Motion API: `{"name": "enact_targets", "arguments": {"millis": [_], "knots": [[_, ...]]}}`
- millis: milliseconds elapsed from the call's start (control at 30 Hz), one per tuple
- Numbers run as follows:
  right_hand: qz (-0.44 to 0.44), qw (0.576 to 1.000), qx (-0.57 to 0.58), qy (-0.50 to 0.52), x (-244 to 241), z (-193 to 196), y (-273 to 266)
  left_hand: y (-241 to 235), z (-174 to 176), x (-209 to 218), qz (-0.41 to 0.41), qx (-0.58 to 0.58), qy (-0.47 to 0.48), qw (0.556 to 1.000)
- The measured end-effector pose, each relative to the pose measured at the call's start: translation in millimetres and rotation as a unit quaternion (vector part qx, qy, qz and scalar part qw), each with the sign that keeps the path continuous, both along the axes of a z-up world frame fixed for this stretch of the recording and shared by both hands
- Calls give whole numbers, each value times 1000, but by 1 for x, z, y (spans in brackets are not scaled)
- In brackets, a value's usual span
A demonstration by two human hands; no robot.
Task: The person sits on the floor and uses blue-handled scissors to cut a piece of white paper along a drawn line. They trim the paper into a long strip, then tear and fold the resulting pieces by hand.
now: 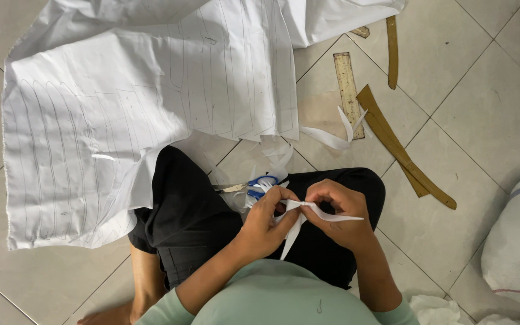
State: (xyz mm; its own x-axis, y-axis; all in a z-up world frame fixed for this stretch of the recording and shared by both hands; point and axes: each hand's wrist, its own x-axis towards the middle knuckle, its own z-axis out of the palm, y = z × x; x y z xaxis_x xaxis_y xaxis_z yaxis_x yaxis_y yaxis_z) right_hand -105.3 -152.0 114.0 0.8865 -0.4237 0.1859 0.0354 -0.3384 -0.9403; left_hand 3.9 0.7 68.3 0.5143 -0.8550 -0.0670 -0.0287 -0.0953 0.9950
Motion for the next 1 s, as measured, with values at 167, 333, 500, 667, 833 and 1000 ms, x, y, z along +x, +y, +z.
{"name": "enact_targets", "arguments": {"millis": [167, 333, 500, 667, 833, 1000], "knots": [[-74, 972, -211, -72, 4, -22, 13, -3, 3, -1, 30, -85, -73, 993], [-125, 916, -348, -154, 6, -35, 14, -8, 3, 16, -29, 109, 141, 984], [-107, 929, -322, -150, 7, -23, 13, -12, 8, 33, -94, 52, 224, 969], [-63, 950, -277, -130, 6, -5, 9, -10, 23, 43, -132, 46, 254, 957], [-28, 954, -274, -117, 9, 13, 14, -6, 41, 48, -156, 61, 187, 968], [69, 983, -114, -127, 8, 29, 3, 2, 45, 45, -196, 44, 188, 962]]}}
